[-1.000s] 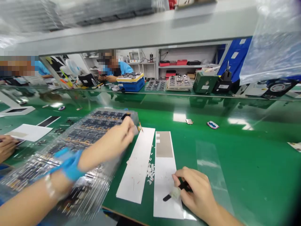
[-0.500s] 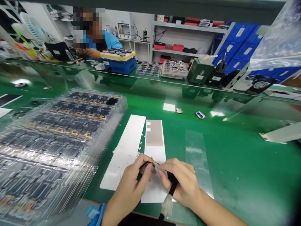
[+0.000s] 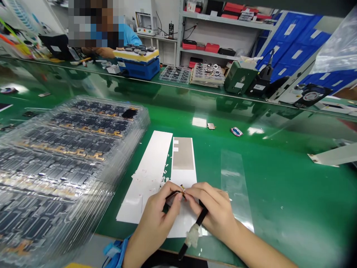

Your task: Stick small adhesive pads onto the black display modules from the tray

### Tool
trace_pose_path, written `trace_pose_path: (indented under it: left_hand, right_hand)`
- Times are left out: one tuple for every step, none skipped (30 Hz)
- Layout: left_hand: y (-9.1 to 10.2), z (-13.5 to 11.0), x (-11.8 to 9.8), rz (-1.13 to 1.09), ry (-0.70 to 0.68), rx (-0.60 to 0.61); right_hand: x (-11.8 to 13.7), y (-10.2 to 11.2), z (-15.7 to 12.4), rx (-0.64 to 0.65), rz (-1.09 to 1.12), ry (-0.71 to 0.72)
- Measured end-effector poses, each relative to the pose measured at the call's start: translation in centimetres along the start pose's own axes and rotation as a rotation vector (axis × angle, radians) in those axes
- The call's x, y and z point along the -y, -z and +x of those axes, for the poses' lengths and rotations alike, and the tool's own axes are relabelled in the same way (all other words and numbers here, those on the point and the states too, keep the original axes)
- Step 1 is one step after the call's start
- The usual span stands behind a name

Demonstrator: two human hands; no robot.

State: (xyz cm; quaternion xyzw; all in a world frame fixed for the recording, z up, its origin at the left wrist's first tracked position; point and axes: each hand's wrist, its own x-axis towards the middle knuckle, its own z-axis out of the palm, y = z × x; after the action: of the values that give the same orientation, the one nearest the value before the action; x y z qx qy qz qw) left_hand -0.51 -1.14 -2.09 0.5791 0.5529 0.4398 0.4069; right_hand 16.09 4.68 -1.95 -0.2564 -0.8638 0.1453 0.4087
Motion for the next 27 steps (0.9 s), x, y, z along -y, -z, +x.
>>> trace_pose_path:
  left_hand:
    - [0.01,0.01,-0.04,0.011,-0.011,-0.006]
    - [0.01,0.03,-0.06,0.024,-0.018,-0.014]
    - [0.02,0.05,-0.08,0.037,-0.023,-0.02]
    - [0.02,0.07,-0.08,0.053,-0.025,-0.024]
    - [0.03,0.08,-0.07,0.07,-0.025,-0.025]
    - [0.03,0.09,-0.05,0.091,-0.026,-0.024]
    - [0.04,0.09,-0.02,0.113,-0.03,-0.02]
    - [0.04,0.09,0.03,0.134,-0.034,-0.014]
    - [0.05,0.09,0.08,0.154,-0.041,-0.008]
    - [0.06,0.08,0.13,0.172,-0.048,0.001]
    - [0.06,0.06,0.18,0.188,-0.055,0.01]
    - [0.06,0.04,0.23,0.202,-0.058,0.019]
    - [0.05,0.02,0.27,0.215,-0.058,0.026]
    - [0.02,0.0,0.3,0.226,-0.054,0.03]
    - [-0.02,-0.01,0.31,0.236,-0.049,0.033]
    - [-0.06,-0.02,0.3,0.244,-0.045,0.033]
    - [-0.12,-0.01,0.27,0.25,-0.042,0.033]
    - [-0.17,0.02,0.24,0.253,-0.04,0.033]
    - [-0.2,0.05,0.2,0.251,-0.035,0.034]
    - [-0.22,0.09,0.16,0.243,-0.026,0.036]
    - [-0.21,0.13,0.12,0.227,-0.016,0.034]
    - [-0.18,0.16,0.09,0.207,-0.003,0.029]
    - [-0.12,0.18,0.07,0.185,0.01,0.016]
    - [-0.05,0.17,0.06,0.16,0.025,-0.005]
    - [0.02,0.13,0.06,0.134,0.04,-0.032]
    - [0.09,0.07,0.06,0.107,0.058,-0.066]
    - [0.14,-0.02,0.06,0.077,0.076,-0.104]
  right_hand:
    - [-0.05,-0.06,0.02,0.007,0.006,-0.009]
    - [-0.08,-0.12,0.04,0.016,0.009,-0.014]
    - [-0.09,-0.17,0.06,0.028,0.006,-0.013]
    - [-0.09,-0.22,0.08,0.041,0.0,-0.008]
    - [-0.07,-0.26,0.09,0.054,-0.006,-0.007]
    - [-0.04,-0.29,0.09,0.066,-0.012,-0.009]
    - [-0.02,-0.33,0.07,0.076,-0.019,-0.015]
    - [0.01,-0.35,0.04,0.083,-0.025,-0.024]
    - [0.03,-0.38,-0.01,0.09,-0.031,-0.034]
    - [0.04,-0.4,-0.07,0.102,-0.037,-0.042]
    - [0.04,-0.43,-0.14,0.116,-0.045,-0.046]
    - [0.02,-0.45,-0.21,0.131,-0.051,-0.051]
    - [-0.02,-0.48,-0.27,0.145,-0.053,-0.057]
    - [-0.08,-0.51,-0.33,0.156,-0.053,-0.065]
    - [-0.15,-0.54,-0.38,0.167,-0.052,-0.073]
    - [-0.21,-0.58,-0.41,0.175,-0.051,-0.081]
    - [-0.26,-0.61,-0.44,0.183,-0.052,-0.088]
    - [-0.28,-0.65,-0.44,0.19,-0.053,-0.094]
    - [-0.27,-0.67,-0.43,0.194,-0.055,-0.103]
    - [-0.23,-0.68,-0.4,0.194,-0.053,-0.119]
    - [-0.18,-0.66,-0.34,0.19,-0.045,-0.142]
    - [-0.14,-0.62,-0.26,0.18,-0.029,-0.175]
    - [-0.11,-0.56,-0.16,0.166,-0.007,-0.213]
    - [-0.11,-0.46,-0.04,0.151,0.021,-0.25]
    - [-0.15,-0.35,0.09,0.137,0.049,-0.28]
    - [-0.24,-0.23,0.21,0.132,0.081,-0.308]
    - [-0.36,-0.11,0.33,0.133,0.109,-0.332]
